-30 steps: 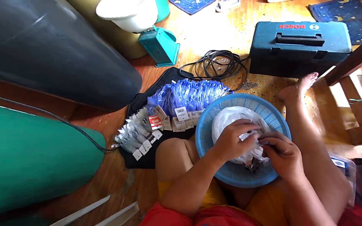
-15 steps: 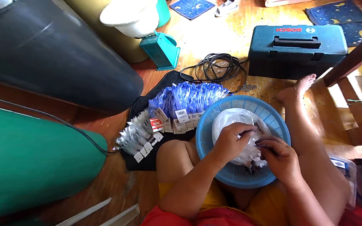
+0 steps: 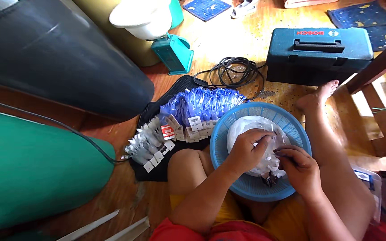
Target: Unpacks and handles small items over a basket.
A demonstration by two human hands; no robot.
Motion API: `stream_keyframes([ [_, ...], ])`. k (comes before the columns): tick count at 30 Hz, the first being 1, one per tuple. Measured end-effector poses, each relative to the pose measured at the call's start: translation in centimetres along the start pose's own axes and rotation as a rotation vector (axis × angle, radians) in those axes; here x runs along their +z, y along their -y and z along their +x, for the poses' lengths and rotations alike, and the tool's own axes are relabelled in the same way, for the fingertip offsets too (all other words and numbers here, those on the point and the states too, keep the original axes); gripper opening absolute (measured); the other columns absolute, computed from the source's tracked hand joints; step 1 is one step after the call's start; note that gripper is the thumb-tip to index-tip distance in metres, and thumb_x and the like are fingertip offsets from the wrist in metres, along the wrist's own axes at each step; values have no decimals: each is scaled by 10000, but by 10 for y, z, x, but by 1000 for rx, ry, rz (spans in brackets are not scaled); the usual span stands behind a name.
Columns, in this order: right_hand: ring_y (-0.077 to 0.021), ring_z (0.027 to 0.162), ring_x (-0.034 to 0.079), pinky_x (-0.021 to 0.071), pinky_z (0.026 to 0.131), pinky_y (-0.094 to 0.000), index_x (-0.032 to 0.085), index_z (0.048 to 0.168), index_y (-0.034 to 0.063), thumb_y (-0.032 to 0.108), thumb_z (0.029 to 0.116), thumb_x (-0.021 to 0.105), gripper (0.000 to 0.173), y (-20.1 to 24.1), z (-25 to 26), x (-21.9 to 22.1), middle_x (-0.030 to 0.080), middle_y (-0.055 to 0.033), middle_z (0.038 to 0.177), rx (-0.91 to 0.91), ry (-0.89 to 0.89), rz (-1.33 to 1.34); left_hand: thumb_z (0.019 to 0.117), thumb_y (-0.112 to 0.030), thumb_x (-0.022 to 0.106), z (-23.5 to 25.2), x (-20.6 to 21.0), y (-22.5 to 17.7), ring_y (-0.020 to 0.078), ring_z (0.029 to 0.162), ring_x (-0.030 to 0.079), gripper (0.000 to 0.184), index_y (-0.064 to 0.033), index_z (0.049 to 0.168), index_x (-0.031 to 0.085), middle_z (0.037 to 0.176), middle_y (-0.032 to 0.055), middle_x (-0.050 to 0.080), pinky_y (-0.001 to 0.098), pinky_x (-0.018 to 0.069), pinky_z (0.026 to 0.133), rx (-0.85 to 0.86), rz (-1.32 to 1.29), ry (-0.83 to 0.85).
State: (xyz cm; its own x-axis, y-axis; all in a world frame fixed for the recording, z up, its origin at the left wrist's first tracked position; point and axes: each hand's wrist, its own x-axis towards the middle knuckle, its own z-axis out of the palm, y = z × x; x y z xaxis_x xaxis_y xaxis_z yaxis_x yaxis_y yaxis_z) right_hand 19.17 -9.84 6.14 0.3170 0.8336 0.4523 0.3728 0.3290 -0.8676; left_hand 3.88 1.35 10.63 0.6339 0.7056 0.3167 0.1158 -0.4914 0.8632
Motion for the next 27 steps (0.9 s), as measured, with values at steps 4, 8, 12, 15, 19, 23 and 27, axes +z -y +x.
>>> stream_keyframes([
  [4, -26, 727, 659, 589, 623, -180, 734, 1000, 0, -5, 940, 627, 123, 1, 0, 2, 708, -65, 1052, 23, -23, 57, 1081, -196, 450, 1, 0, 3, 129, 1017, 692, 352, 11, 1169, 721, 1106, 110, 729, 303, 559, 935, -200, -80, 145],
  [8, -24, 737, 660, 589, 643, -175, 733, 975, -14, -3, 929, 635, 108, -1, -2, 6, 702, -76, 1040, 53, 3, 45, 1024, -214, 593, 0, 9, -2, 105, 961, 704, 288, 24, 1101, 735, 1051, 110, 726, 260, 587, 878, -182, -138, 150],
  [12, -17, 736, 656, 584, 646, -167, 734, 965, -16, -3, 928, 634, 106, 0, -1, 7, 701, -76, 1021, 55, 14, 19, 1005, -155, 618, 1, 12, -5, 101, 948, 715, 239, 20, 1107, 745, 1050, 113, 735, 242, 596, 860, -194, -128, 118],
  [15, -12, 723, 653, 580, 635, -162, 736, 964, -11, 1, 924, 635, 109, 0, -2, 6, 703, -70, 1015, 70, 6, 3, 1001, -140, 621, 0, 13, -4, 110, 977, 718, 233, 19, 1113, 748, 1077, 123, 736, 244, 596, 877, -186, -120, 122],
  [19, -16, 722, 657, 580, 627, -162, 742, 982, -2, 12, 927, 640, 116, -1, -3, 6, 705, -71, 1019, 91, 7, -7, 996, -103, 615, -2, 16, 0, 112, 968, 724, 215, 1, 1113, 762, 1053, 121, 753, 243, 585, 890, -141, -38, 79],
  [23, -18, 718, 657, 581, 621, -163, 740, 988, -5, 10, 925, 644, 116, -1, -3, 6, 704, -69, 1015, 97, -2, 5, 982, -58, 624, -5, 22, 3, 124, 937, 744, 315, 59, 1272, 661, 1048, 114, 767, 270, 604, 881, -129, -86, 11],
  [27, -11, 697, 646, 572, 611, -156, 741, 981, -2, 11, 920, 648, 112, -1, -3, 6, 704, -63, 998, 107, -14, 1, 966, -40, 646, -7, 26, 3, 133, 909, 754, 451, 101, 1381, 541, 1036, 114, 771, 280, 618, 854, -114, -149, -40],
])
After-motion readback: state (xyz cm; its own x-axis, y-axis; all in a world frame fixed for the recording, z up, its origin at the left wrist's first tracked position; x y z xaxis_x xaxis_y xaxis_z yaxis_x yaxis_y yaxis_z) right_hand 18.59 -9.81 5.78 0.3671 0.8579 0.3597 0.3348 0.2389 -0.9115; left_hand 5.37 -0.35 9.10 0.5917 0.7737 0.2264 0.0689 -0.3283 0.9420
